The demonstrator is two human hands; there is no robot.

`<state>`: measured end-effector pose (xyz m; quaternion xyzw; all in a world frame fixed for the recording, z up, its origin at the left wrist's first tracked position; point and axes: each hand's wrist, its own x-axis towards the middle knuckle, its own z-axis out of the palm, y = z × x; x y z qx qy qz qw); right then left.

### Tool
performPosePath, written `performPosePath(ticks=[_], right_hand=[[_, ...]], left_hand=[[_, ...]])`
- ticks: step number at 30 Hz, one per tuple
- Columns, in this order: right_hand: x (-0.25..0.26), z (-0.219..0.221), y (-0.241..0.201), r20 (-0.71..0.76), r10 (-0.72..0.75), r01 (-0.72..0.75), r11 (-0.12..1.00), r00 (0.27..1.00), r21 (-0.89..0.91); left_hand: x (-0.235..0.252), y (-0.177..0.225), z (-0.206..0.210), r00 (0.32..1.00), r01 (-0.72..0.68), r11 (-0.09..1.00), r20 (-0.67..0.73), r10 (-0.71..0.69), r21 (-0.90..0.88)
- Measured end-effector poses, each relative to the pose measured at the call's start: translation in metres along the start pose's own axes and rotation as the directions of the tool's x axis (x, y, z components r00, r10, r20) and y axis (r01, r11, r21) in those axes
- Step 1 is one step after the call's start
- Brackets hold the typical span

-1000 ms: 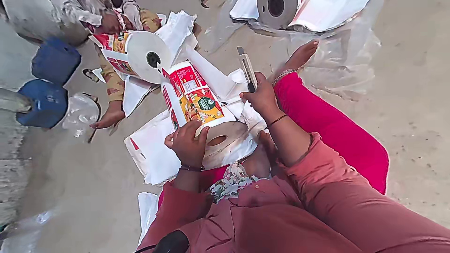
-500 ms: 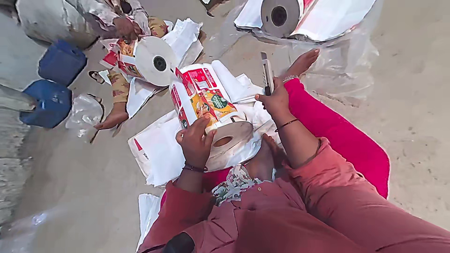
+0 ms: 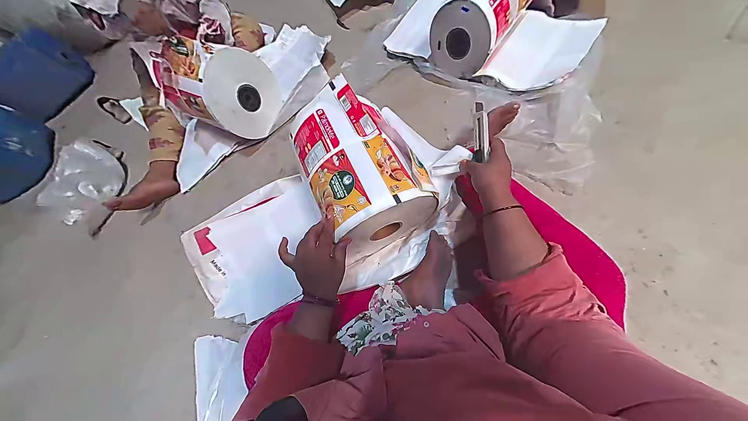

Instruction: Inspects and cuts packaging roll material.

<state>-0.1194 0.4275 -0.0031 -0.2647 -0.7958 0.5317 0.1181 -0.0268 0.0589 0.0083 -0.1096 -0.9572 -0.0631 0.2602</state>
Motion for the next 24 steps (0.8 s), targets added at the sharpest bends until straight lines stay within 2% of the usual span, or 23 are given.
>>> performPosePath(ticks=[2, 4, 6, 8, 11, 15, 18, 20, 24], right_hand=[[-0.004, -0.005, -0.012, -0.001, -0.078, 0.077, 0.996, 0.997, -0.048], [-0.015, -0.005, -0.028, 0.065, -0.199, 0.202, 0.978, 0.978, -0.049], [-0.034, 0.0, -0.045, 0.176, -0.339, 0.355, 0.933, 0.924, -0.064], [-0.056, 0.009, -0.062, 0.289, -0.449, 0.504, 0.85, 0.845, -0.153], [-0.072, 0.027, -0.07, 0.397, -0.404, 0.526, 0.805, 0.824, -0.274], [-0.067, 0.035, -0.063, 0.35, -0.323, 0.427, 0.861, 0.879, -0.276], [-0.067, 0.034, -0.058, 0.309, -0.355, 0.432, 0.872, 0.883, -0.232], [-0.068, 0.03, -0.062, 0.368, -0.381, 0.472, 0.859, 0.848, -0.2], [-0.062, 0.012, -0.072, 0.577, -0.416, 0.604, 0.777, 0.703, -0.176]], left_hand=[[0.001, -0.001, 0.0, 1.0, 0.005, 1.0, -0.003, -0.005, -0.001], [-0.001, -0.003, 0.001, 1.0, 0.015, 1.0, -0.006, -0.015, -0.006], [-0.004, -0.005, 0.001, 1.0, 0.031, 0.999, -0.006, -0.031, -0.018], [-0.006, -0.006, 0.0, 0.999, 0.042, 0.998, -0.003, -0.042, -0.038], [-0.008, -0.01, 0.0, 0.999, 0.044, 0.997, -0.021, -0.045, -0.058], [-0.009, -0.011, 0.0, 0.998, 0.059, 0.997, -0.006, -0.059, -0.049], [-0.007, -0.009, 0.0, 0.998, 0.065, 0.997, 0.005, -0.065, -0.052], [-0.006, -0.009, 0.001, 0.998, 0.061, 0.997, -0.008, -0.061, -0.056], [-0.007, -0.008, 0.0, 0.998, 0.059, 0.997, -0.016, -0.06, -0.055]])
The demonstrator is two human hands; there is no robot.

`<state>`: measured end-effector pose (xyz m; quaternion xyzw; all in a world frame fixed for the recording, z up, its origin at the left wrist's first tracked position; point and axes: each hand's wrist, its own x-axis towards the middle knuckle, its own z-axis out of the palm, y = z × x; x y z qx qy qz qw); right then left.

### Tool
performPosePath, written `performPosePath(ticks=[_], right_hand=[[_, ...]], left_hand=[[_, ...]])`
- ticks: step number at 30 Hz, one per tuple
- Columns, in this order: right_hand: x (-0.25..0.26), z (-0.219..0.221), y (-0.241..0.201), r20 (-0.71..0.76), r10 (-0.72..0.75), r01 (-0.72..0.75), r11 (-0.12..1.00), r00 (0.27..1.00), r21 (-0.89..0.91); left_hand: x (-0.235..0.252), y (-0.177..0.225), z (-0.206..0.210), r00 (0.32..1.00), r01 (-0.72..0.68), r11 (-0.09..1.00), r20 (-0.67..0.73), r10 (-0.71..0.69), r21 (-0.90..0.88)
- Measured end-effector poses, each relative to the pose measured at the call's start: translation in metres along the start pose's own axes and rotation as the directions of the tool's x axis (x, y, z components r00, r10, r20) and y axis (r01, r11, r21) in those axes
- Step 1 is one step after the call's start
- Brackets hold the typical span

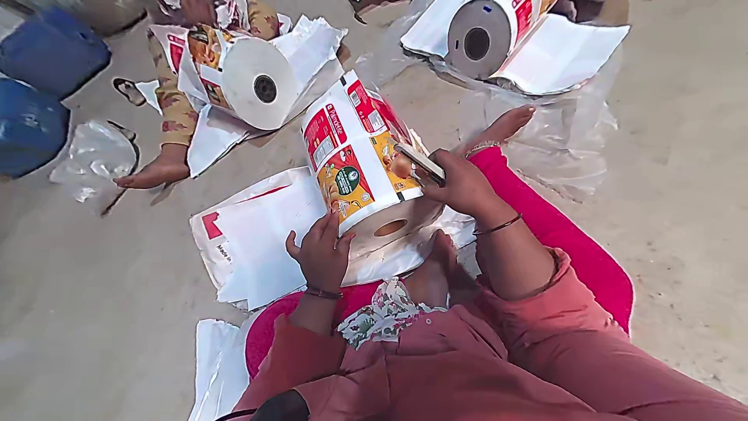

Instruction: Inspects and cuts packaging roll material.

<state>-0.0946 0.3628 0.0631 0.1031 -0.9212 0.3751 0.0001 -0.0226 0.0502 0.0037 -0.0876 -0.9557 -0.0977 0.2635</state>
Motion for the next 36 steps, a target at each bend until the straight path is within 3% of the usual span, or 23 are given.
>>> performPosePath(ticks=[9, 15, 17, 20, 23, 26, 29, 31, 33, 36], right_hand=[[-0.002, -0.003, 0.007, 0.002, -0.085, 0.085, 0.996, 0.996, 0.004], [0.005, 0.005, 0.02, -0.187, 0.066, -0.032, 0.983, 0.98, 0.179], [0.007, 0.008, 0.032, -0.32, 0.191, -0.136, 0.973, 0.928, 0.184], [0.01, 0.009, 0.06, -0.42, 0.409, -0.412, 0.907, 0.81, 0.089], [0.01, 0.018, 0.09, -0.364, 0.549, -0.586, 0.81, 0.753, 0.01], [0.006, 0.025, 0.107, -0.301, 0.621, -0.629, 0.773, 0.723, 0.083], [0.012, 0.014, 0.099, -0.312, 0.598, -0.547, 0.802, 0.739, 0.241], [0.014, 0.004, 0.08, -0.263, 0.54, -0.458, 0.831, 0.799, 0.316], [0.011, -0.001, 0.061, -0.138, 0.462, -0.412, 0.866, 0.876, 0.284], [0.009, 0.0, 0.036, -0.047, 0.398, -0.393, 0.915, 0.916, 0.094]], left_hand=[[0.0, 0.001, -0.004, 1.0, 0.012, 1.0, 0.018, -0.012, 0.002], [0.001, -0.001, -0.002, 1.0, 0.013, 1.0, 0.025, -0.013, 0.002], [0.001, -0.002, -0.001, 1.0, 0.006, 1.0, 0.01, -0.006, 0.025], [0.001, -0.003, -0.002, 0.999, 0.012, 0.999, 0.029, -0.013, 0.035], [0.001, -0.002, -0.005, 0.998, 0.025, 0.999, 0.061, -0.028, 0.036], [0.002, -0.002, -0.008, 0.997, 0.029, 0.999, 0.074, -0.031, 0.03], [0.008, 0.0, -0.013, 0.996, 0.043, 0.999, 0.076, -0.045, 0.025], [0.014, 0.005, -0.018, 0.993, 0.063, 0.998, 0.095, -0.065, 0.025], [0.018, 0.008, -0.02, 0.99, 0.08, 0.996, 0.114, -0.083, 0.025], [0.02, 0.012, -0.022, 0.987, 0.095, 0.995, 0.127, -0.098, 0.033]])
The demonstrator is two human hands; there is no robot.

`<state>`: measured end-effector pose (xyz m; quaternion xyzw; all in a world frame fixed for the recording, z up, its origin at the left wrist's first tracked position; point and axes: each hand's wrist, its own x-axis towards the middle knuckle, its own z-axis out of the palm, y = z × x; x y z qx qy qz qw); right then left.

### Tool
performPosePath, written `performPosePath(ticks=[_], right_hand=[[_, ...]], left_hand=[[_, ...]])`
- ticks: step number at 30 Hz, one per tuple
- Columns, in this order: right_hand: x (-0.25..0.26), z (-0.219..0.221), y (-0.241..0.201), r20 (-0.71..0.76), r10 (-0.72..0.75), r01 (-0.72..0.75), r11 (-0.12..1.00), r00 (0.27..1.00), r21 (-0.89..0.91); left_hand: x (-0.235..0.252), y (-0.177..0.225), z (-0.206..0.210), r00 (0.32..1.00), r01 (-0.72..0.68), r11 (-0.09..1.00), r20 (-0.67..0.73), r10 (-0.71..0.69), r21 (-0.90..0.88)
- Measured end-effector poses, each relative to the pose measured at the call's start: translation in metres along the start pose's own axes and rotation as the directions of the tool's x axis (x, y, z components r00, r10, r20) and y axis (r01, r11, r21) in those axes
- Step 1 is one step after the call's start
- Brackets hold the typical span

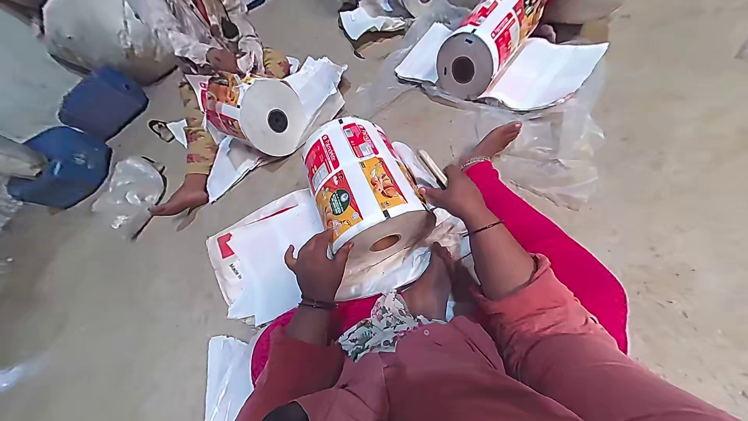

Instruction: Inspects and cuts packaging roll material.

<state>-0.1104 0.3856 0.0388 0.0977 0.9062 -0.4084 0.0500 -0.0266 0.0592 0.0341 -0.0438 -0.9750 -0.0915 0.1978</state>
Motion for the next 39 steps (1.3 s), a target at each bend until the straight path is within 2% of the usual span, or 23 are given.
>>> performPosePath(ticks=[3, 6, 8, 9, 11, 12, 15, 17, 19, 24, 27, 29, 30, 34, 39], right_hand=[[-0.008, 0.003, 0.004, -0.048, 0.05, -0.056, 0.988, 0.998, -0.144], [0.007, 0.01, 0.016, 0.057, 0.121, -0.116, 0.99, 0.991, -0.079], [0.014, 0.019, 0.028, 0.14, 0.18, -0.208, 0.952, 0.974, 0.223], [0.014, 0.022, 0.03, 0.145, 0.203, -0.246, 0.875, 0.968, 0.418], [0.014, 0.026, 0.028, 0.065, 0.236, -0.22, 0.727, 0.97, 0.65], [0.017, 0.026, 0.027, -0.004, 0.229, -0.166, 0.718, 0.973, 0.675], [0.022, 0.017, 0.025, -0.182, 0.149, -0.029, 0.843, 0.972, 0.537], [0.023, 0.01, 0.021, -0.232, 0.099, -0.012, 0.937, 0.968, 0.349], [0.023, 0.008, 0.02, -0.247, 0.073, -0.022, 0.979, 0.966, 0.204], [0.034, 0.008, 0.025, -0.27, 0.085, -0.054, 0.991, 0.959, 0.12], [0.036, -0.001, 0.057, -0.359, 0.157, -0.117, 0.984, 0.92, 0.132], [0.044, -0.01, 0.087, -0.361, 0.232, -0.197, 0.972, 0.903, 0.132], [0.048, -0.014, 0.09, -0.342, 0.22, -0.2, 0.975, 0.913, 0.094], [0.044, -0.016, 0.088, -0.282, 0.188, -0.195, 0.981, 0.941, 0.002], [0.025, -0.038, 0.054, -0.469, 0.11, -0.144, 0.989, 0.877, -0.037]], left_hand=[[-0.005, 0.008, 0.003, 1.0, 0.0, 1.0, 0.014, -0.001, 0.011], [-0.002, 0.007, -0.006, 0.999, 0.042, 0.998, 0.022, -0.043, 0.05], [-0.001, 0.01, -0.009, 0.995, 0.076, 0.996, 0.066, -0.078, 0.037], [-0.001, 0.012, -0.01, 0.993, 0.085, 0.996, 0.077, -0.087, 0.028], [-0.002, 0.015, -0.013, 0.99, 0.097, 0.995, 0.102, -0.099, 0.023], [-0.001, 0.015, -0.015, 0.988, 0.104, 0.994, 0.112, -0.106, 0.026], [-0.001, 0.017, -0.016, 0.985, 0.113, 0.993, 0.129, -0.117, 0.043], [-0.002, 0.017, -0.016, 0.985, 0.114, 0.992, 0.124, -0.121, 0.057], [-0.001, 0.019, -0.018, 0.978, 0.134, 0.988, 0.152, -0.144, 0.077], [0.0, 0.024, -0.018, 0.971, 0.141, 0.98, 0.174, -0.165, 0.142], [0.001, 0.023, -0.021, 0.963, 0.147, 0.976, 0.203, -0.178, 0.158], [-0.003, 0.018, -0.018, 0.965, 0.15, 0.977, 0.194, -0.178, 0.153], [-0.003, 0.012, -0.018, 0.97, 0.147, 0.979, 0.175, -0.171, 0.143], [-0.009, -0.004, -0.022, 0.94, 0.207, 0.97, 0.25, -0.232, 0.125], [-0.018, -0.023, -0.019, 0.923, 0.26, 0.961, 0.267, -0.277, 0.096]])
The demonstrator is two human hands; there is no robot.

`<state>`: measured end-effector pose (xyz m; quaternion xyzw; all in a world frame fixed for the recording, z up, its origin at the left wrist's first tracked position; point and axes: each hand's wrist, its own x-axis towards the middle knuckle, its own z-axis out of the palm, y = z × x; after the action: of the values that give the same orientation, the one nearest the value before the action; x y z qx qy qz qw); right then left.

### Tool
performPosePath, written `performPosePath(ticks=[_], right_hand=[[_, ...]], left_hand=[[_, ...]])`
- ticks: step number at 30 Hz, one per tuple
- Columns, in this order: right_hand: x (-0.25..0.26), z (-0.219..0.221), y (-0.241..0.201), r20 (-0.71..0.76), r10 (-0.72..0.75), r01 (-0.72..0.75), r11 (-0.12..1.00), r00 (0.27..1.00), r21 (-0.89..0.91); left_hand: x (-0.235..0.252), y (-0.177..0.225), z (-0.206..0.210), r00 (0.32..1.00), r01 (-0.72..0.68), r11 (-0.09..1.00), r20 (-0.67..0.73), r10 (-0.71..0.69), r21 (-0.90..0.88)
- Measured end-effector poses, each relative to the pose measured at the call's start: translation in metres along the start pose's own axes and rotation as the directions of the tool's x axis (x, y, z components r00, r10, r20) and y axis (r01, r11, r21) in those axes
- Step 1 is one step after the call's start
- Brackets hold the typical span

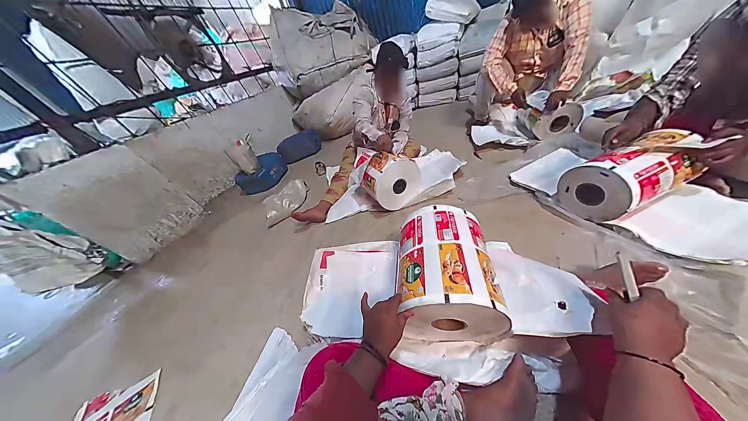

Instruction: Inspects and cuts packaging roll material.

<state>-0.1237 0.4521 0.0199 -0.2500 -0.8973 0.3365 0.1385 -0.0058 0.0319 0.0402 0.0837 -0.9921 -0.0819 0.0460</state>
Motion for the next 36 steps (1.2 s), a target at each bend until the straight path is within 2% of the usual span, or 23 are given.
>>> performPosePath(ticks=[2, 4, 6, 8, 9, 11, 13, 15, 17, 27, 29, 33, 36], right_hand=[[-0.004, -0.013, -0.016, -0.063, -0.092, 0.092, 0.996, 0.994, 0.003], [-0.01, -0.017, -0.03, 0.016, -0.179, 0.177, 0.981, 0.984, 0.083], [-0.019, -0.002, -0.039, 0.203, -0.227, 0.172, 0.951, 0.952, 0.256], [-0.031, 0.028, -0.039, 0.469, -0.229, 0.015, 0.909, 0.853, 0.417], [-0.038, 0.048, -0.033, 0.566, -0.215, -0.069, 0.897, 0.796, 0.437], [-0.048, 0.093, -0.008, 0.667, -0.164, -0.089, 0.94, 0.727, 0.328], [-0.053, 0.127, 0.018, 0.707, -0.07, -0.033, 0.991, 0.703, 0.131], [-0.058, 0.143, 0.034, 0.666, 0.009, -0.069, 0.995, 0.746, 0.065], [-0.055, 0.146, 0.036, 0.609, 0.052, -0.152, 0.982, 0.792, 0.113], [-0.053, 0.134, 0.027, 0.606, 0.036, -0.109, 0.99, 0.795, 0.084], [-0.052, 0.134, 0.027, 0.592, 0.026, -0.13, 0.982, 0.805, 0.134], [-0.053, 0.128, 0.009, 0.526, 0.028, -0.255, 0.896, 0.85, 0.364], [-0.057, 0.103, -0.024, 0.439, -0.035, -0.209, 0.843, 0.898, 0.495]], left_hand=[[-0.001, -0.011, 0.007, 0.999, -0.028, 0.999, -0.037, 0.026, -0.039], [-0.001, -0.022, 0.018, 0.99, -0.078, 0.995, -0.127, 0.069, -0.068], [-0.003, -0.029, 0.026, 0.983, -0.091, 0.992, -0.166, 0.075, -0.089], [-0.005, -0.035, 0.035, 0.97, -0.116, 0.987, -0.225, 0.089, -0.113], [-0.004, -0.038, 0.04, 0.959, -0.138, 0.983, -0.264, 0.103, -0.118], [-0.003, -0.043, 0.048, 0.939, -0.176, 0.977, -0.319, 0.13, -0.12], [0.0, -0.047, 0.052, 0.926, -0.199, 0.972, -0.351, 0.143, -0.128], [-0.001, -0.051, 0.057, 0.922, -0.201, 0.97, -0.36, 0.14, -0.139], [-0.001, -0.052, 0.06, 0.919, -0.208, 0.968, -0.368, 0.144, -0.14], [0.001, -0.051, 0.061, 0.928, -0.203, 0.967, -0.345, 0.14, -0.156], [0.0, -0.049, 0.06, 0.931, -0.2, 0.967, -0.339, 0.136, -0.161], [0.0, -0.048, 0.057, 0.944, -0.167, 0.971, -0.31, 0.107, -0.171], [0.0, -0.048, 0.057, 0.948, -0.163, 0.971, -0.3, 0.106, -0.173]])
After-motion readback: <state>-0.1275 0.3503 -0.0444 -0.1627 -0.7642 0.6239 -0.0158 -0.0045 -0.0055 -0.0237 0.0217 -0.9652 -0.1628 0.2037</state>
